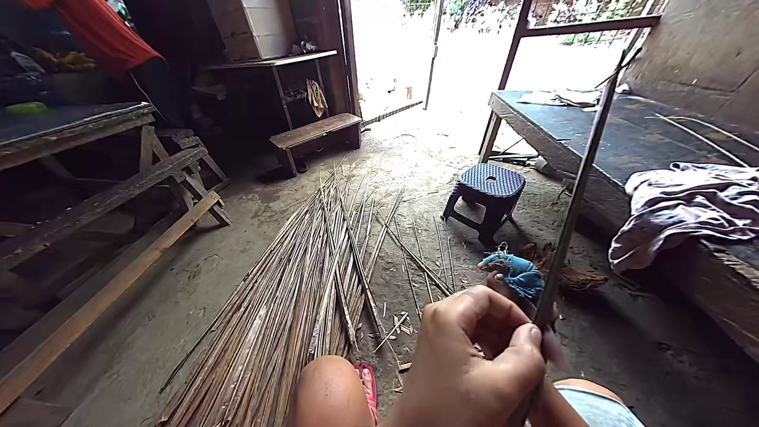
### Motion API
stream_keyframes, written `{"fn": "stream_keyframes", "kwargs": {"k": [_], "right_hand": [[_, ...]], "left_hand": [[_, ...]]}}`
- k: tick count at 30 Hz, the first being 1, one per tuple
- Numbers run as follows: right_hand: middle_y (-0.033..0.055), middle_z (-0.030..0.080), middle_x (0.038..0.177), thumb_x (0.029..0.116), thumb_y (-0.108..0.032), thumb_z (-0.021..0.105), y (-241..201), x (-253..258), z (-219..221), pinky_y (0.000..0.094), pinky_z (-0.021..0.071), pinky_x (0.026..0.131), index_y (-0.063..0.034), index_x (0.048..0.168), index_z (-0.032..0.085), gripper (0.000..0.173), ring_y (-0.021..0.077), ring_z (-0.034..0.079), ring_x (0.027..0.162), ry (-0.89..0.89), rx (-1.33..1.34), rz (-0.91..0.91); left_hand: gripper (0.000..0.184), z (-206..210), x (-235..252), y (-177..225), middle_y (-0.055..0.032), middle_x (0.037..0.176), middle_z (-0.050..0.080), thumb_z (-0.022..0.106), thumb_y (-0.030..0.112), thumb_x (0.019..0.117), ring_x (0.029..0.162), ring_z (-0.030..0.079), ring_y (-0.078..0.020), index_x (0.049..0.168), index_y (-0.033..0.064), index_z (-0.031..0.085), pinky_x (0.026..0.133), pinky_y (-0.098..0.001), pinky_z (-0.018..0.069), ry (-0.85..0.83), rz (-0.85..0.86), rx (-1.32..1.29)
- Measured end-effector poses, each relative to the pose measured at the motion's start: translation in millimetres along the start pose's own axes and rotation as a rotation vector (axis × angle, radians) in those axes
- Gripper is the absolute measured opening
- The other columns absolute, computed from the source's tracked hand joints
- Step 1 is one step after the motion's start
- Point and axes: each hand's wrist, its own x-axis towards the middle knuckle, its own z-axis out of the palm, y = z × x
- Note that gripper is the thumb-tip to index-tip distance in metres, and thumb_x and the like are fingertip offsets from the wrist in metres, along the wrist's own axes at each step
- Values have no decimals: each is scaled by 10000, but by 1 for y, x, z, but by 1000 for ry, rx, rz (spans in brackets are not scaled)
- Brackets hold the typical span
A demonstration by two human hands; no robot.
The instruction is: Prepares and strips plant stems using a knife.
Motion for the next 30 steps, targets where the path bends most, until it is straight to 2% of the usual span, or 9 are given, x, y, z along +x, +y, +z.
{"fn": "stream_keyframes", "kwargs": {"k": [4,7,10,12,16,19,21,24,30], "right_hand": [[33,601,621,916,-61,563,-13,11,3,91,481,668,36,745,585,198,-41,612,648,31,-9,4],[35,598,611,867,-2,569,-22,18,4,83,470,670,65,727,588,157,-53,599,640,48,-42,39],[46,562,537,830,-19,586,-13,15,2,111,456,578,44,664,566,179,-17,563,534,56,-86,-20],[47,554,532,846,-24,582,-15,13,3,122,448,567,35,665,567,192,-8,551,523,49,-82,-31],[-17,615,687,970,-73,559,-23,9,1,68,487,743,18,815,598,184,-97,607,718,5,44,-19],[71,659,730,973,-133,574,-22,7,4,98,496,770,66,836,621,246,-26,650,756,7,21,-64],[80,613,662,937,-119,571,-17,5,4,105,491,697,60,796,605,231,-3,619,662,27,-19,-84],[71,597,650,929,-129,572,-15,3,1,111,487,686,27,795,582,206,4,609,648,28,-17,-89],[30,681,724,930,-81,600,-17,6,1,107,516,780,28,819,633,160,-51,668,779,89,26,17]], "left_hand": [[61,1,-5,0,22,771,616,582,-21,902,682,567,69,906,-51,634,649,-109,484,-21,-14,-6],[62,2,-9,0,23,772,602,573,-26,901,683,550,69,904,-51,630,645,-110,468,-52,-54,-32],[61,0,-11,0,48,753,576,557,-20,900,673,530,73,888,-27,617,634,-111,449,-90,-89,-55],[74,-2,-12,-1,61,737,558,541,-10,896,663,510,79,878,-20,612,619,-110,424,-116,-103,-57],[102,-1,-16,-4,29,791,591,534,18,925,719,548,66,912,-54,605,673,-124,464,-69,-13,-53],[123,3,-13,-3,28,806,604,549,39,966,730,560,72,924,-56,615,680,-118,478,4,71,-40],[93,4,-12,-1,28,810,602,548,-4,966,726,554,78,919,-48,615,680,-109,478,5,66,-40],[102,6,-11,-2,-2,806,586,539,-19,962,722,548,61,898,-65,604,675,-109,470,-17,97,-5],[122,15,-19,-5,-47,814,583,543,-17,951,754,557,16,887,-94,614,701,-134,473,-1,123,25]]}}
